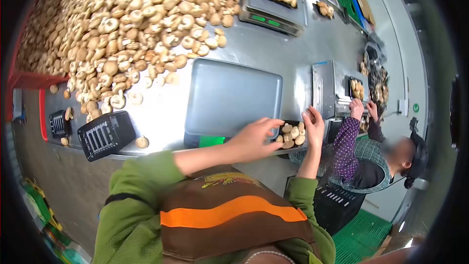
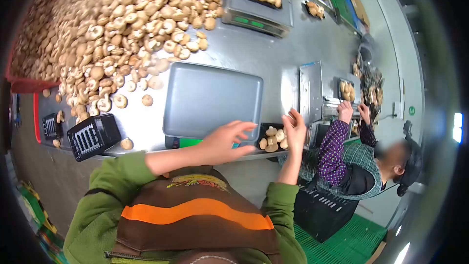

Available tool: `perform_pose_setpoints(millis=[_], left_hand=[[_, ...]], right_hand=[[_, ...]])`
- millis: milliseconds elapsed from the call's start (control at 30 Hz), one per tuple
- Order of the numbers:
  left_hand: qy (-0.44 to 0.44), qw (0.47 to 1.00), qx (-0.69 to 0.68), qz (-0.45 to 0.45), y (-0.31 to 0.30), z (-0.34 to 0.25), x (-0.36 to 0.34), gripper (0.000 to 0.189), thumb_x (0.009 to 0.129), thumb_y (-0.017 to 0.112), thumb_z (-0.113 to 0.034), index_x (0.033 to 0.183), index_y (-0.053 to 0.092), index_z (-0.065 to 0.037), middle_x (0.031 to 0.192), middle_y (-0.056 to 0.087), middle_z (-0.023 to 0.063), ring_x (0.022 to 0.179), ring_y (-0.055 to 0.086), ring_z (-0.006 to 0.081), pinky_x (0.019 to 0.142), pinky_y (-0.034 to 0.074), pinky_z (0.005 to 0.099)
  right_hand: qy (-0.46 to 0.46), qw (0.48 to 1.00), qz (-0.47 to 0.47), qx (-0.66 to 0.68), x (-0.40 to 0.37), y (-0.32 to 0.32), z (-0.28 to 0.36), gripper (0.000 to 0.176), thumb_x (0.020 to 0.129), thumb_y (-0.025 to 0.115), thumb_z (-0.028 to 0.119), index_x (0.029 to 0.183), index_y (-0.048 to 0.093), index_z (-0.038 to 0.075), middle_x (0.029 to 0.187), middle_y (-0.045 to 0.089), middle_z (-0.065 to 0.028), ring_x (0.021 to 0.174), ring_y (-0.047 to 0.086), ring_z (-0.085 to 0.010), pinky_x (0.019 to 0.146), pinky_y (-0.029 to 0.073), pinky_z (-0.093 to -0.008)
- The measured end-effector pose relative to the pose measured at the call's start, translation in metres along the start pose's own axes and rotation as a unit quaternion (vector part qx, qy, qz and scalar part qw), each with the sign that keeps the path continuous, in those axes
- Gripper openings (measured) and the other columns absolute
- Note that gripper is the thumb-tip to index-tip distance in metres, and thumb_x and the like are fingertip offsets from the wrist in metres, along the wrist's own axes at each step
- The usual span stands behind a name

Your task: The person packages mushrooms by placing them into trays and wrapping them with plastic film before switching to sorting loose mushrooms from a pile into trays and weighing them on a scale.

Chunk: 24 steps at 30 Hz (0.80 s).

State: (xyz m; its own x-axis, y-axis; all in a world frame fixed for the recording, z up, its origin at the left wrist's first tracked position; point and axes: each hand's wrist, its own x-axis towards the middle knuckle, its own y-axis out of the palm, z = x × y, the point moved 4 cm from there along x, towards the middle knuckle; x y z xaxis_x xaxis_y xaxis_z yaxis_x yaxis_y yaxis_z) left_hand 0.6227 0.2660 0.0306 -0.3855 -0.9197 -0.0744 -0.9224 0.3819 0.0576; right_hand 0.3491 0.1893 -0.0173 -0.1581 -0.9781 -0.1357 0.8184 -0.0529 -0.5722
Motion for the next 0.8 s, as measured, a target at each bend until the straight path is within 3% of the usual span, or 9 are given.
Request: perform_pose_setpoints(millis=[100,200,233,367,467,567,667,767,800], left_hand=[[0.014,0.987,0.056,-0.148,-0.101,-0.007,-0.088,0.039,0.083,0.064,-0.011,0.120,0.053,-0.005,0.113,0.056,0.0097,0.099,0.059,0.0175,0.083,0.050,0.0297],[0.013,0.906,0.128,-0.403,-0.222,0.004,-0.193,0.032,0.082,0.066,-0.005,0.114,0.058,-0.006,0.095,0.064,0.0048,0.080,0.062,0.0107,0.071,0.048,0.0232],[-0.039,0.875,0.091,-0.474,-0.261,-0.007,-0.229,0.027,0.085,0.063,-0.005,0.111,0.059,-0.004,0.099,0.063,0.0047,0.085,0.060,0.0094,0.074,0.048,0.0226],[-0.027,0.762,0.145,-0.631,-0.413,0.056,-0.388,0.026,0.088,0.061,-0.012,0.112,0.059,-0.002,0.101,0.062,0.0047,0.091,0.058,0.0097,0.081,0.045,0.0223],[-0.123,0.734,0.156,-0.649,-0.465,0.126,-0.493,0.030,0.087,0.063,-0.017,0.111,0.059,0.000,0.097,0.062,0.0072,0.087,0.059,0.0130,0.078,0.046,0.0251],[-0.376,0.704,0.275,-0.535,-0.472,0.189,-0.557,0.050,0.077,0.073,-0.027,0.113,0.055,0.002,0.086,0.061,0.0130,0.080,0.060,0.0223,0.074,0.047,0.0321],[-0.397,0.776,0.189,-0.453,-0.425,0.181,-0.532,0.053,0.074,0.075,-0.023,0.117,0.053,0.000,0.096,0.060,0.0142,0.086,0.059,0.0251,0.079,0.047,0.0341],[-0.255,0.864,0.257,-0.350,-0.380,0.171,-0.487,0.063,0.064,0.076,-0.004,0.121,0.050,-0.004,0.114,0.051,0.0167,0.107,0.050,0.0327,0.091,0.041,0.0398],[-0.230,0.845,0.318,-0.363,-0.376,0.178,-0.483,0.060,0.063,0.074,-0.002,0.118,0.051,-0.004,0.111,0.052,0.0166,0.105,0.050,0.0340,0.090,0.041,0.0402]], right_hand=[[-0.094,0.986,0.095,0.099,-0.063,0.124,0.134,0.040,0.083,0.066,0.009,0.120,0.054,0.002,0.108,0.061,-0.0097,0.092,0.059,-0.0136,0.081,0.048,-0.0269],[-0.113,0.899,0.410,0.105,-0.145,0.263,0.202,0.033,0.084,0.065,0.012,0.115,0.056,0.004,0.101,0.062,-0.0072,0.088,0.060,-0.0126,0.077,0.048,-0.0259],[-0.101,0.860,0.489,0.109,-0.172,0.312,0.203,0.033,0.085,0.067,0.019,0.111,0.056,0.003,0.090,0.063,-0.0071,0.083,0.060,-0.0133,0.075,0.049,-0.0269],[-0.067,0.867,0.493,0.028,-0.237,0.443,0.190,0.044,0.080,0.072,0.035,0.098,0.054,-0.001,0.080,0.062,-0.0099,0.070,0.060,-0.0152,0.067,0.050,-0.0290],[-0.119,0.909,0.399,-0.010,-0.264,0.464,0.194,0.043,0.073,0.078,0.030,0.092,0.054,0.000,0.075,0.059,-0.0072,0.066,0.058,-0.0143,0.062,0.050,-0.0276],[-0.160,0.927,0.331,-0.074,-0.272,0.462,0.202,0.039,0.070,0.080,0.024,0.086,0.054,0.001,0.070,0.059,-0.0060,0.059,0.057,-0.0143,0.058,0.049,-0.0273],[-0.121,0.950,0.275,-0.087,-0.279,0.447,0.206,0.034,0.069,0.080,0.023,0.072,0.053,0.002,0.058,0.057,-0.0055,0.048,0.053,-0.0158,0.050,0.046,-0.0297],[-0.135,0.949,0.242,-0.148,-0.291,0.451,0.208,0.036,0.068,0.080,0.023,0.064,0.051,0.004,0.055,0.054,-0.0070,0.048,0.053,-0.0199,0.048,0.044,-0.0325],[-0.174,0.949,0.216,-0.151,-0.292,0.455,0.209,0.037,0.068,0.080,0.023,0.060,0.049,0.004,0.055,0.054,-0.0087,0.049,0.053,-0.0251,0.047,0.042,-0.0355]])
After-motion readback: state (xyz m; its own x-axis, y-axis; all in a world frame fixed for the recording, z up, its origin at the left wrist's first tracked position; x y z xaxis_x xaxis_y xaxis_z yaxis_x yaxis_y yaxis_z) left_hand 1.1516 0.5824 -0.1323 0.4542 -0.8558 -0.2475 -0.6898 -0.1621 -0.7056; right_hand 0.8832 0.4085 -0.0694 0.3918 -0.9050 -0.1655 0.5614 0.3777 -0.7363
